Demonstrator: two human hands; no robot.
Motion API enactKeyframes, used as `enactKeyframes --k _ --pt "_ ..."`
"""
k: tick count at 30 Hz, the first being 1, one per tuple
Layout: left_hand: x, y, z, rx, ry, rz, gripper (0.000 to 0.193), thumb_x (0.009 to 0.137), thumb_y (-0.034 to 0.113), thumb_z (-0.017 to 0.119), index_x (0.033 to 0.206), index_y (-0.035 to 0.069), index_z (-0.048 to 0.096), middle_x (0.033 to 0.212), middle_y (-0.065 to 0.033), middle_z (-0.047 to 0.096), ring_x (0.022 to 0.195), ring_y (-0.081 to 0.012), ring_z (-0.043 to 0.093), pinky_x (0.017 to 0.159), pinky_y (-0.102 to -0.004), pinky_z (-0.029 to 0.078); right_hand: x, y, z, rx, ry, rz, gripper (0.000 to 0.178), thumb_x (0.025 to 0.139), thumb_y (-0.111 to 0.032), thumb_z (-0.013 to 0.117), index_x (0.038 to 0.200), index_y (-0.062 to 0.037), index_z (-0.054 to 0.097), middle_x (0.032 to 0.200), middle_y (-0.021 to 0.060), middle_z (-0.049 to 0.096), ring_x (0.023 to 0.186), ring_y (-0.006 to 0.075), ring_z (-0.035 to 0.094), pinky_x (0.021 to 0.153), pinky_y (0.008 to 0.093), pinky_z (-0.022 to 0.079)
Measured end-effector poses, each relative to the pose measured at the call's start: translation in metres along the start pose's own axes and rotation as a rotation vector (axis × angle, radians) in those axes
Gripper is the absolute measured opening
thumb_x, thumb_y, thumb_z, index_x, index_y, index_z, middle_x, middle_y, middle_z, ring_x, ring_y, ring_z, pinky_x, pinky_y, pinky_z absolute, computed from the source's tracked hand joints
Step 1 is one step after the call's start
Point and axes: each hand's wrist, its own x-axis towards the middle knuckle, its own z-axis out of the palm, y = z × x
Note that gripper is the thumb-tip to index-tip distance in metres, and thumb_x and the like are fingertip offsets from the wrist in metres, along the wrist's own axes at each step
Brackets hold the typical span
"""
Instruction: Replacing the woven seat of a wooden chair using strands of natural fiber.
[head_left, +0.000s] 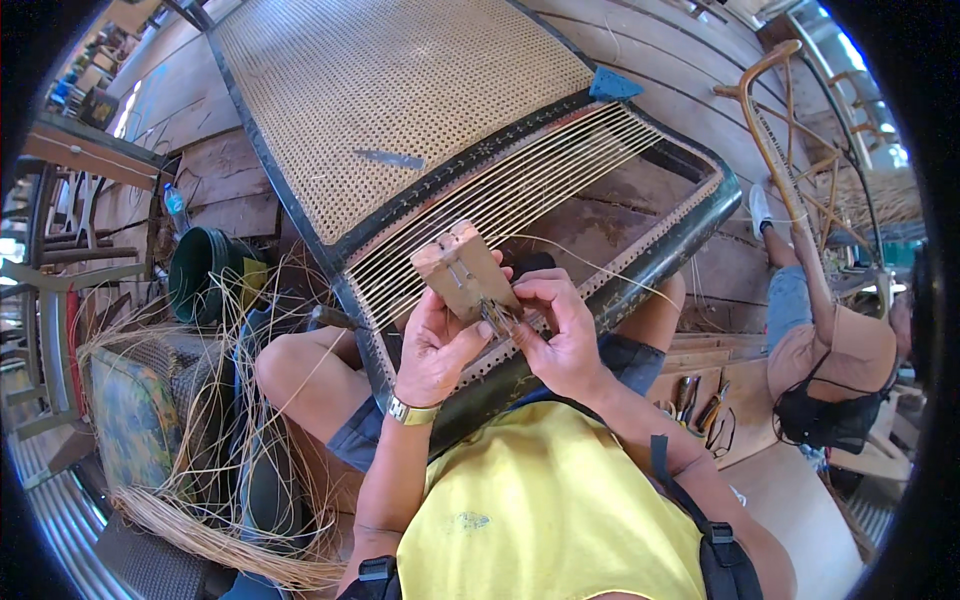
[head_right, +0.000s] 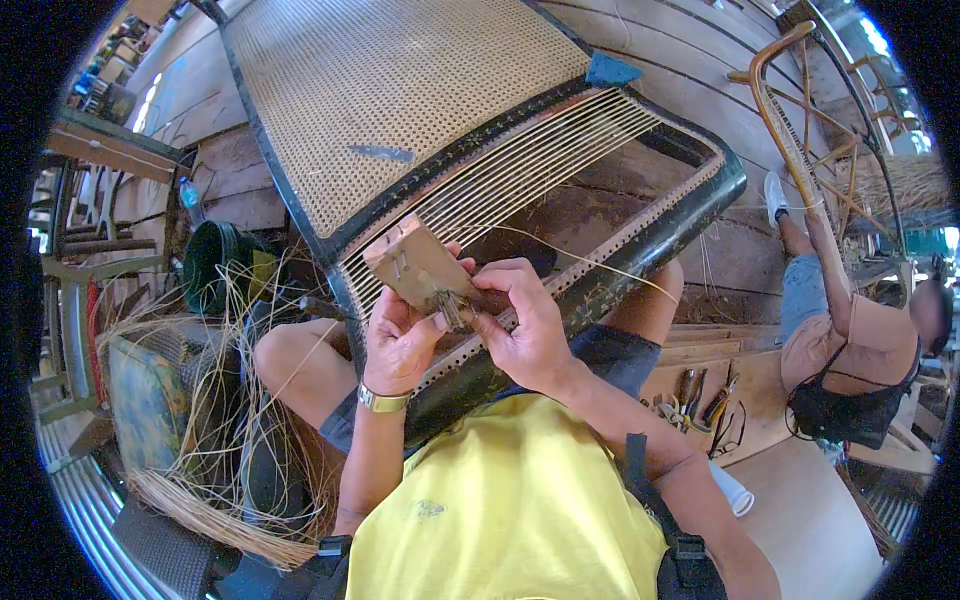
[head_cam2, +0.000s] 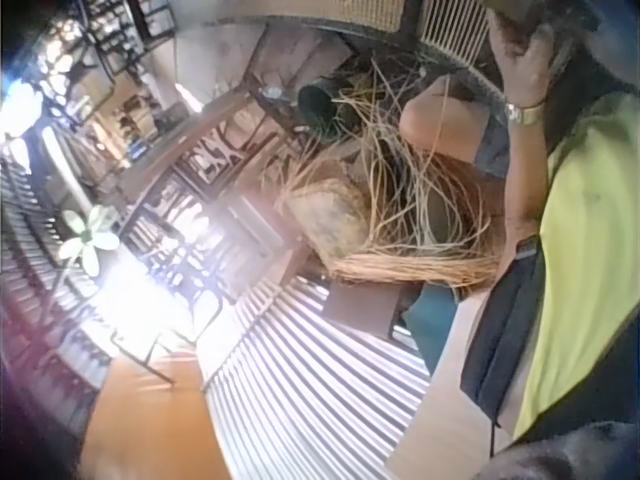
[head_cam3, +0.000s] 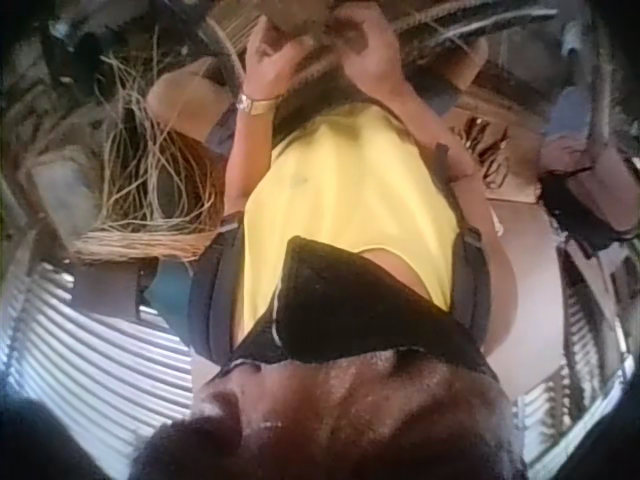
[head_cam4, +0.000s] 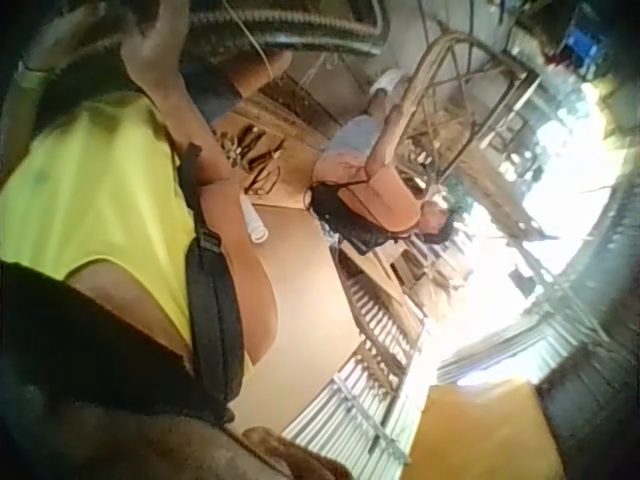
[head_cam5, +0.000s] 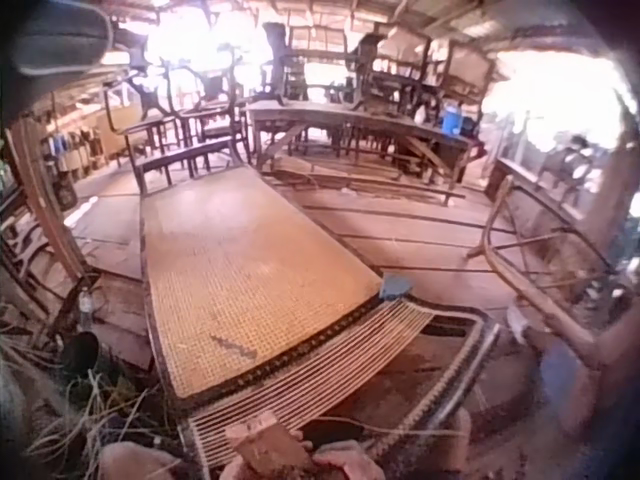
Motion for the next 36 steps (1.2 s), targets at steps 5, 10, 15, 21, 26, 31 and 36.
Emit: enactKeyframes --k 5,10,15,21,26,31,36 --pt "-0.003 -0.003 -0.003 0.032 0.087 -0.021 0.066 0.084 -0.003 0.069 0.143 0.0 0.04 0.145 -0.0153 0.048 0.131 -0.028 0.051 0.109 -0.0403 0.044 0.014 -0.015 -0.009 -0.152 -0.054 -0.077 0.049 0.076 0.008 0.074 0.12 -0.0039 0.056 0.117 0.0145 0.053 0.101 0.0269 0.06 0.081 0.0316 0.054" --pt "-0.003 0.0 -0.004 0.047 0.143 -0.109 0.054 0.088 -0.003 0.069 0.137 0.002 0.047 0.127 -0.0057 0.06 0.112 -0.013 0.06 0.098 -0.0311 0.05 0.018 -0.012 -0.015 -0.235 -0.128 -0.13 0.059 0.075 0.009 0.074 0.128 -0.0093 0.056 0.129 0.0156 0.046 0.113 0.03 0.054 0.087 0.0346 0.054" --pt "-0.005 -0.001 -0.009 0.067 0.148 -0.153 0.056 0.087 -0.002 0.07 0.138 0.003 0.047 0.127 -0.0043 0.059 0.111 -0.012 0.059 0.098 -0.03 0.05 0.022 -0.009 -0.018 -0.184 -0.238 -0.023 0.06 0.075 0.0 0.079 0.129 -0.0126 0.056 0.142 0.0152 0.04 0.122 0.0317 0.05 0.103 0.0395 0.044" --pt "-0.006 0.001 -0.007 0.088 0.116 -0.171 0.057 0.088 -0.003 0.069 0.14 0.003 0.046 0.13 -0.0038 0.058 0.115 -0.0121 0.057 0.1 -0.0297 0.048 0.028 -0.006 -0.024 -0.175 -0.376 -0.049 0.067 0.07 0.006 0.077 0.129 -0.0175 0.057 0.143 0.0157 0.035 0.128 0.0339 0.044 0.102 0.041 0.045" --pt "-0.007 -0.003 -0.01 0.054 0.105 -0.207 0.057 0.088 -0.003 0.068 0.14 0.002 0.046 0.13 -0.004 0.058 0.115 -0.0122 0.057 0.102 -0.0299 0.047 0.033 -0.011 -0.028 -0.209 -0.465 -0.033 0.061 0.069 0.002 0.08 0.122 -0.0156 0.058 0.143 0.0155 0.034 0.13 0.0356 0.043 0.104 0.0431 0.044" --pt "-0.012 -0.01 -0.017 -0.004 0.103 -0.298 0.057 0.086 0.0 0.07 0.138 0.002 0.049 0.127 -0.0037 0.06 0.112 -0.0123 0.059 0.1 -0.0307 0.048 0.039 -0.016 -0.037 -0.169 -0.564 0.076 0.06 0.066 -0.002 0.085 0.118 -0.0142 0.059 0.144 0.0145 0.034 0.133 0.0347 0.041 0.104 0.0421 0.044" --pt "-0.012 -0.017 -0.015 -0.179 0.128 -0.35 0.056 0.084 -0.002 0.069 0.136 0.002 0.05 0.124 -0.0059 0.061 0.112 -0.017 0.061 0.098 -0.0345 0.05 0.037 -0.012 -0.043 -0.176 -0.589 0.062 0.062 0.064 -0.011 0.089 0.118 -0.0122 0.058 0.142 0.0152 0.035 0.131 0.0325 0.044 0.102 0.041 0.046"
